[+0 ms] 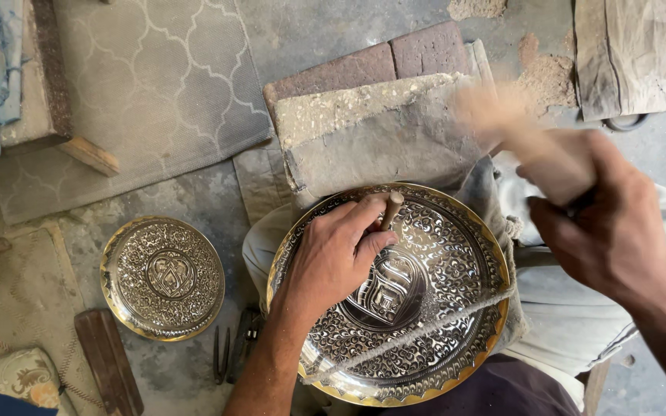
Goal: The person sits on the floor with an ornate brass tray on their lap, holding a small punch against the tray's surface with one hand and striking it with a wooden mallet in the other hand to chase the decorative pattern. They reposition the punch repeatedly across the tray's central medallion and floral areas, with a second finished tray resting beside them.
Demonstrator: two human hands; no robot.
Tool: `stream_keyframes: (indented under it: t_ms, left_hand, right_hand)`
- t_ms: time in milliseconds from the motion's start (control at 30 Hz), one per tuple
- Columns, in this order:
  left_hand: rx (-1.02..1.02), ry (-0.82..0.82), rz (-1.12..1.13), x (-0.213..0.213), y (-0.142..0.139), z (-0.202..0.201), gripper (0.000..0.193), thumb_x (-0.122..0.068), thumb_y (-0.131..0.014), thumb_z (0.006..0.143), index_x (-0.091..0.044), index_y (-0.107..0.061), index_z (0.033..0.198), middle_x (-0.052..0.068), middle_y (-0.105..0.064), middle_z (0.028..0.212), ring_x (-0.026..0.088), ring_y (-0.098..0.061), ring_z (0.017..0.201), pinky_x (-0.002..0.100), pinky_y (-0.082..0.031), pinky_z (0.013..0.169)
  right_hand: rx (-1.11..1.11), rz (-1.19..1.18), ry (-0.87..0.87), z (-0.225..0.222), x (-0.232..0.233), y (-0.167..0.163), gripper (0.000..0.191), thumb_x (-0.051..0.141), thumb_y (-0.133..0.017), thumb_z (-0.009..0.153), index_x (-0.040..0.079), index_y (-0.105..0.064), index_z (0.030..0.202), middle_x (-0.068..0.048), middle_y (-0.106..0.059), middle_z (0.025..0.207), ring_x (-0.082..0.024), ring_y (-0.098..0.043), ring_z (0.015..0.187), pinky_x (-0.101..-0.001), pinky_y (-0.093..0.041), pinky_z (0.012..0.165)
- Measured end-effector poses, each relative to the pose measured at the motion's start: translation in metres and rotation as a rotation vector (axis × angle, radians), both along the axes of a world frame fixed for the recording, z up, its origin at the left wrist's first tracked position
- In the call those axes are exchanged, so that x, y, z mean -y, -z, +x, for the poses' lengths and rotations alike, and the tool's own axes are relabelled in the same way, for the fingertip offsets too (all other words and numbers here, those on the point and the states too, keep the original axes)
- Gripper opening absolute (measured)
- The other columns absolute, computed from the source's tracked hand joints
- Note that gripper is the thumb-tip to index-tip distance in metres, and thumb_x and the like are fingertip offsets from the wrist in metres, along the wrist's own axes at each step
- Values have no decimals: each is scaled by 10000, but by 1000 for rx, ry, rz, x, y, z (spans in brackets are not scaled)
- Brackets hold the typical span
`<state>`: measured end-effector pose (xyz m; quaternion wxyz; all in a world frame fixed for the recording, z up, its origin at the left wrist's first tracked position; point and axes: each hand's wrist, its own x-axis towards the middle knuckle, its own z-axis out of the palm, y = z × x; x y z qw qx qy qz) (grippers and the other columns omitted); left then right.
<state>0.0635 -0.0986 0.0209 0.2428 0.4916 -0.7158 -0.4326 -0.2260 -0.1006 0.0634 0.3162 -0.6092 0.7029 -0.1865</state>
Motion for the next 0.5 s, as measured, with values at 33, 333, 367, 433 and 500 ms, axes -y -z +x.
stream_keyframes:
  t_ms: [33,333,367,433,500]
  left_hand:
    - [-16,-7,-7,-1,0,0,344,-210,-733,936,-74,-628,1234,149,-725,960,349,-724,860,438,-544,704]
    - [9,4,40,-1,-2,-1,356,-214,-736,936,-98,-627,1255,138,-734,968,329,-738,850,433,-556,701]
    - [5,-2,33,-1,-3,-1,365,-209,-732,937,-98,-623,1268,138,-734,976,331,-736,860,434,-556,703]
    - [-14,6,13,-1,-3,-1,384,-200,-725,939,-98,-615,1292,138,-733,992,335,-732,879,435,-558,708]
    - [-27,6,-5,-1,-3,-1,381,-192,-727,940,-96,-617,1292,143,-726,995,344,-724,885,439,-554,712]
  right_hand:
    - [-41,-51,-86,-2,-1,0,494,-6,-716,813,19,-590,1290,-192,-718,1030,-299,-704,834,-405,-574,699]
    - [-236,-56,-39,8,-16,-14,552,58,-716,752,74,-575,1285,-113,-729,1016,-275,-704,869,-423,-556,737]
    - [-523,-117,-192,8,-18,-19,570,68,-757,706,105,-615,1257,-107,-736,997,-283,-713,880,-432,-557,780]
    - [-581,-120,-190,11,-19,-24,526,89,-765,717,102,-610,1219,-102,-731,994,-285,-723,897,-434,-556,813]
    - [-109,-4,76,12,-19,-25,418,110,-700,832,30,-520,1201,-107,-708,1027,-275,-721,909,-422,-551,792]
